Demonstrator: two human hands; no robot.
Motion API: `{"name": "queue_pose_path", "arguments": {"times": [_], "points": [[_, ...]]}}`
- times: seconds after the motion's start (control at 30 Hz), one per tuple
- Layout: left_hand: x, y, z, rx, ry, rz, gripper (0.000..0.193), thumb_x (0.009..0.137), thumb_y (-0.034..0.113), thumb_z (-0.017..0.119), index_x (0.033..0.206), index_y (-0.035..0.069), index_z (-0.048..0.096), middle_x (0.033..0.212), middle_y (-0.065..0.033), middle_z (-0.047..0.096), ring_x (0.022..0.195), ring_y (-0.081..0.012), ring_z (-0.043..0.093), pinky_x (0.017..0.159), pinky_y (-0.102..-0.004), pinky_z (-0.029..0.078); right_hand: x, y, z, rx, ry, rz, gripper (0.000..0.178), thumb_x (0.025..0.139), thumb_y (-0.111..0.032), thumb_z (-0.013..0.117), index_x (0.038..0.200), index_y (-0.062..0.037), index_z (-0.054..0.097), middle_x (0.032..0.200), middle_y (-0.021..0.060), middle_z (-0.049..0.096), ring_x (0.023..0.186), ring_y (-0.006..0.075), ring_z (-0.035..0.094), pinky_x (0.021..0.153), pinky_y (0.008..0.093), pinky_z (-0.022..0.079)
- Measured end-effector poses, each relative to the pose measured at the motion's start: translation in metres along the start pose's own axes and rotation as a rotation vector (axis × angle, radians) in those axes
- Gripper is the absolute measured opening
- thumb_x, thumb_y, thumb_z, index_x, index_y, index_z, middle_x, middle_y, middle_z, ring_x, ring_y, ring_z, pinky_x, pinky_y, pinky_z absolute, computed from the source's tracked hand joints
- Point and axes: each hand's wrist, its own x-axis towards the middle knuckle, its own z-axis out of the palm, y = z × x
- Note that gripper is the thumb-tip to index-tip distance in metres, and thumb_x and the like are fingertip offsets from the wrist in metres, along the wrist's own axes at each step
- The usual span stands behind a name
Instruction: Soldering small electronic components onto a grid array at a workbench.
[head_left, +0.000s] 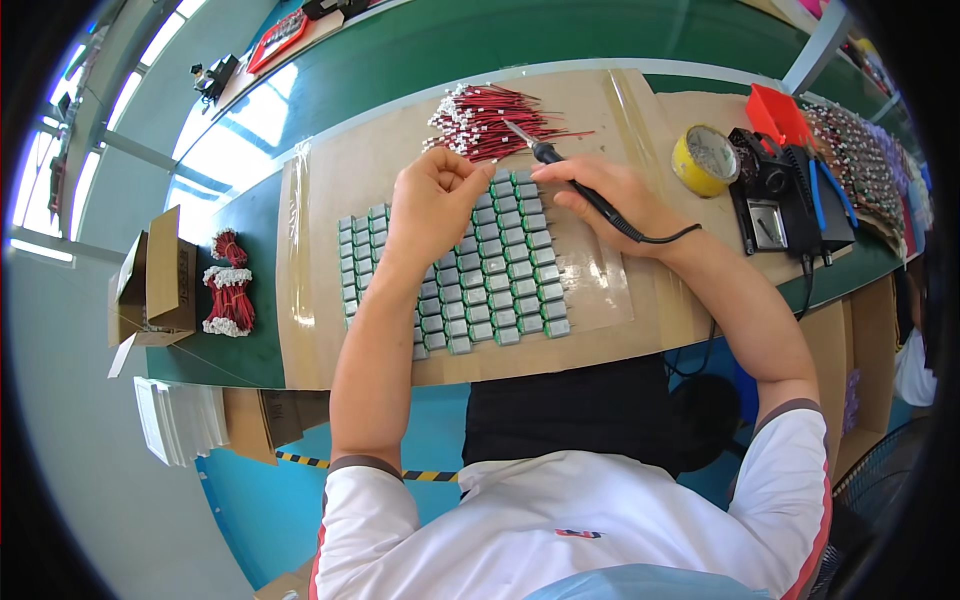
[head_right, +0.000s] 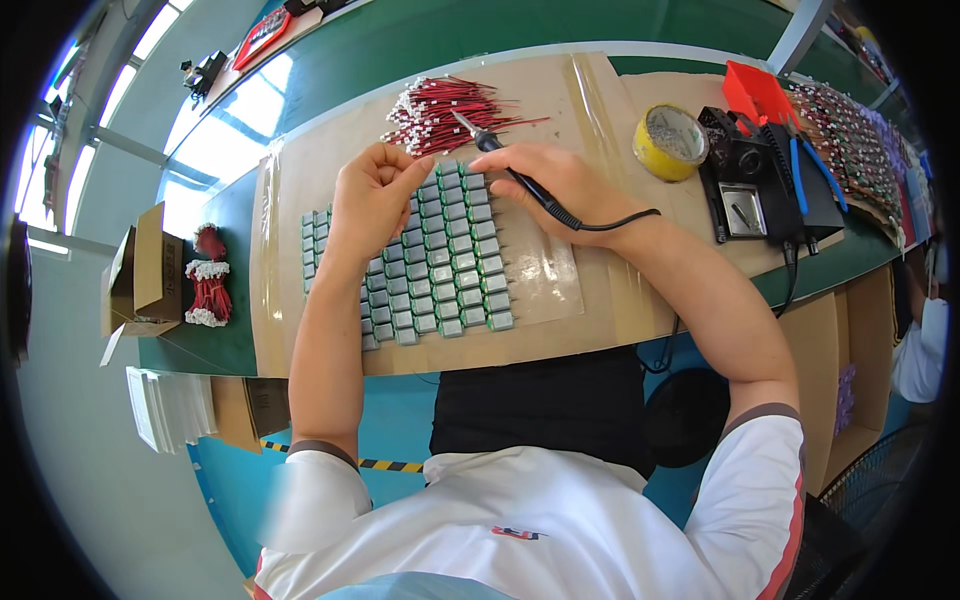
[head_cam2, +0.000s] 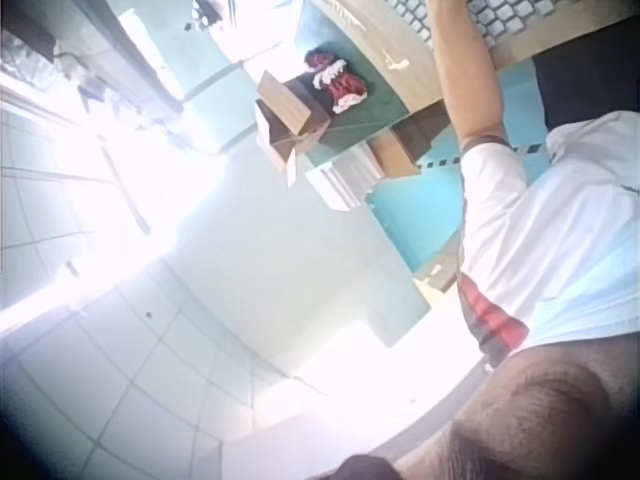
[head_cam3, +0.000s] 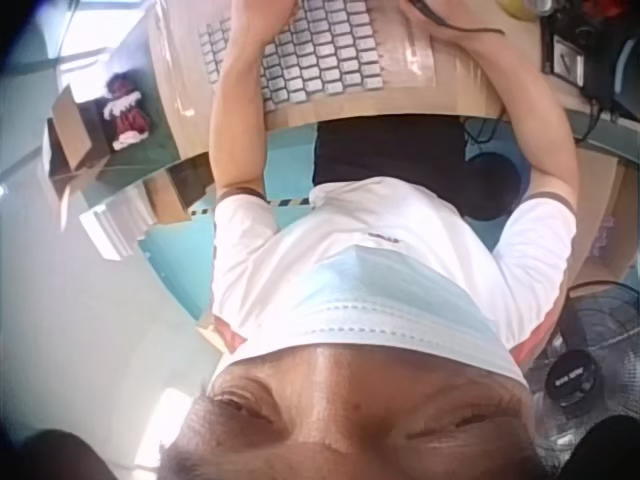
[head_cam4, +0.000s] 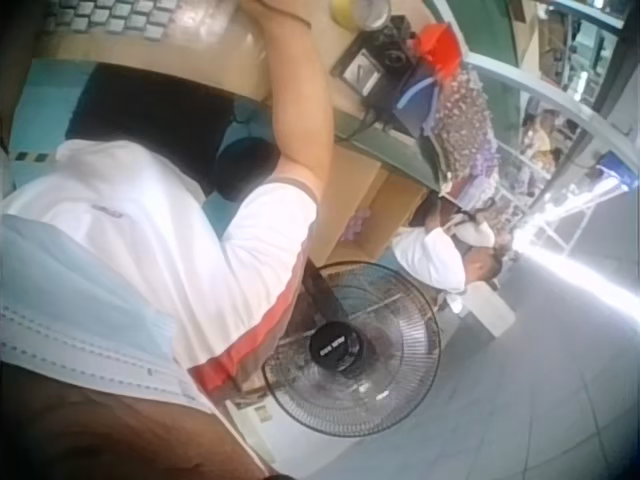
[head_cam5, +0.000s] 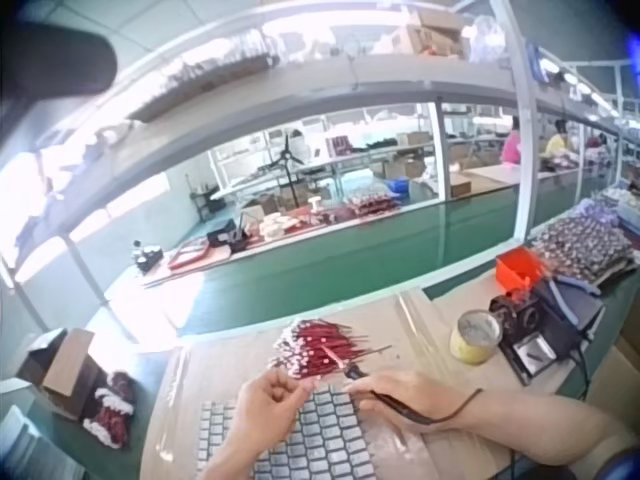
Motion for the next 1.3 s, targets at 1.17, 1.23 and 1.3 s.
{"name": "queue_pose_path", "arguments": {"times": [1.17,1.23,1.3], "points": [[0.0,-0.016,-0.001,0.191,-0.006,0.168,0.007,0.088,0.004,0.068,0.085,0.001,0.062,0.066,0.0049,0.057,0.058,-0.0011,0.047,0.052,-0.0211,0.037,-0.002,-0.002,0.002,0.062,0.07,-0.041,0.022,0.101,-0.005,0.061,0.122,-0.0015,0.066,0.117,0.0144,0.073,0.105,0.0265,0.073,0.092,0.0357,0.057],[0.002,-0.016,0.001,0.207,-0.011,0.179,0.007,0.088,0.004,0.068,0.085,0.001,0.062,0.067,0.0046,0.058,0.059,-0.0012,0.048,0.052,-0.0207,0.037,-0.007,-0.003,0.002,0.031,0.09,-0.012,0.022,0.101,-0.004,0.061,0.122,-0.0013,0.066,0.115,0.015,0.073,0.101,0.0261,0.074,0.09,0.0351,0.058],[0.002,-0.016,0.001,0.22,-0.017,0.19,0.006,0.087,0.004,0.068,0.085,0.001,0.063,0.068,0.0044,0.058,0.06,-0.0012,0.048,0.053,-0.0203,0.038,-0.011,0.0,0.006,0.131,0.153,-0.061,0.021,0.097,-0.007,0.066,0.117,-0.004,0.07,0.104,0.0149,0.074,0.095,0.0306,0.072,0.085,0.0377,0.057]]}}
